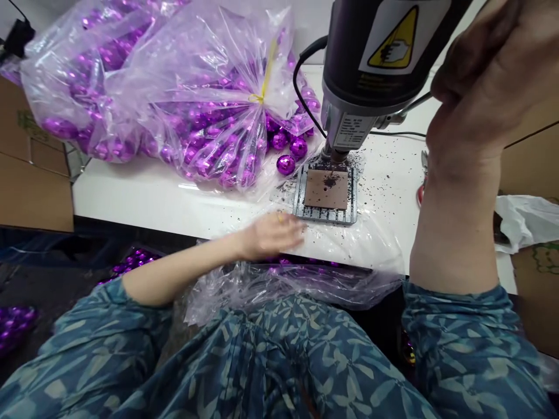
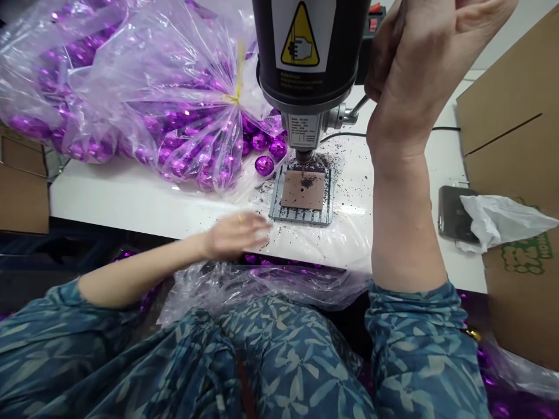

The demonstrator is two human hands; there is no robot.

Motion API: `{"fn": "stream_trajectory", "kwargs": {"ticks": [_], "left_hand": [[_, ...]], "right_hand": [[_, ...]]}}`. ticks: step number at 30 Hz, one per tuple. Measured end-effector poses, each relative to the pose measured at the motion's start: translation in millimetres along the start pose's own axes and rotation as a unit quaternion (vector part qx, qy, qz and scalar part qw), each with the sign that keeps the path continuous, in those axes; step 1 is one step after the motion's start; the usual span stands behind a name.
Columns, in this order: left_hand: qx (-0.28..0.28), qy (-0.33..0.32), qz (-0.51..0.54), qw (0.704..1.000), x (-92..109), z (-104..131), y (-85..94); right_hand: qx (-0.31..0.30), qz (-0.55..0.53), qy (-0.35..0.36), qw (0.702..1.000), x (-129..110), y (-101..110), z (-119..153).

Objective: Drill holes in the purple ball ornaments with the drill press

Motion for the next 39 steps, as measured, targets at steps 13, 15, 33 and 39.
{"fn": "stream_trajectory", "kwargs": {"ticks": [13,15,33,39], "left_hand": [[0.289,0.379,0.162,0.864,-170,-54,4.6],[0.33,0.406,0.287,0.802,-146,-52,8.3],[0.257,0.471,0.492,0.685,-100,-40,-43.7],[0.243,0.394,0.363,0.809,-112,-47,-49.6]], "right_hand": [[0.028,-0.07,0.121,0.99,-3,5,-8],[0.027,-0.049,0.122,0.991,-4,4,-6],[0.051,-0.019,0.078,0.996,-8,3,1],[0.093,0.013,0.109,0.99,-2,2,-3]]}}
Point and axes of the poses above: each hand's wrist, its own z-axis away from the middle knuckle, its own y-axis out of the back of the hand, x = y × z, the point moved 6 cm from there along -z, towards the middle knuckle, and after that the axes turned 12 degrees about x, right-handed, at the moved point
